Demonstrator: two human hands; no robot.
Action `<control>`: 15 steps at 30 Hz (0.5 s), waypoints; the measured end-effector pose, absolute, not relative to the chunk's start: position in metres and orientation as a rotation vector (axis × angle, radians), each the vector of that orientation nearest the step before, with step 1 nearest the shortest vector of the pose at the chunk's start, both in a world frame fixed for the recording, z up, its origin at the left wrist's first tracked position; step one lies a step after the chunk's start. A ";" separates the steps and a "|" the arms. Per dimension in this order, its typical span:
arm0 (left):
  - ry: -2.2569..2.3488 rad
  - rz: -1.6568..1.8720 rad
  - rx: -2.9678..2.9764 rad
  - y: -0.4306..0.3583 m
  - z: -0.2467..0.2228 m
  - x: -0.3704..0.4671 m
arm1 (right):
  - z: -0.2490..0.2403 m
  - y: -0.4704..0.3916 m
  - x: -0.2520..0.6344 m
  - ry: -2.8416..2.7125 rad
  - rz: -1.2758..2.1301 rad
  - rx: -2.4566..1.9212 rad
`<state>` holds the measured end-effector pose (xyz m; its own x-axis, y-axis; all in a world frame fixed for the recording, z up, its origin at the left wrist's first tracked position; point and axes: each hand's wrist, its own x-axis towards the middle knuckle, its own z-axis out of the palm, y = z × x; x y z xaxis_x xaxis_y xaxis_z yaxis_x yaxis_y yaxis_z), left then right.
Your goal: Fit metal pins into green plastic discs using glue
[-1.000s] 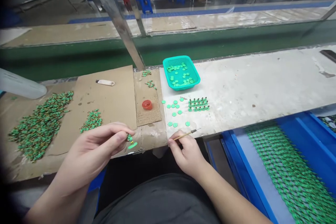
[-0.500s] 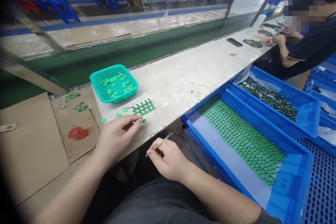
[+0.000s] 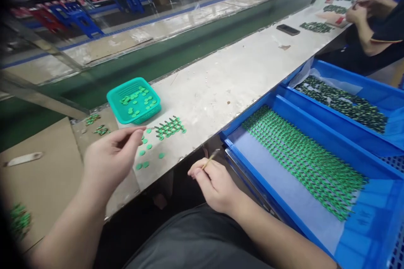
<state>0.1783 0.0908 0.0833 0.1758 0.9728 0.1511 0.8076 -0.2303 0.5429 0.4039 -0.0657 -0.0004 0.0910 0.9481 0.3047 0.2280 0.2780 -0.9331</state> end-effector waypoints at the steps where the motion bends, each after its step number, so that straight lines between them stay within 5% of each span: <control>1: 1.712 0.618 2.107 0.086 0.089 0.163 | 0.002 -0.066 0.405 -1.382 0.821 -1.190; 6: 1.680 0.358 2.127 0.058 0.081 0.117 | 0.009 -0.063 0.397 -1.338 0.965 -1.319; 15: 1.691 0.409 2.011 0.045 0.047 0.102 | 0.014 -0.058 0.370 -1.429 1.052 -1.224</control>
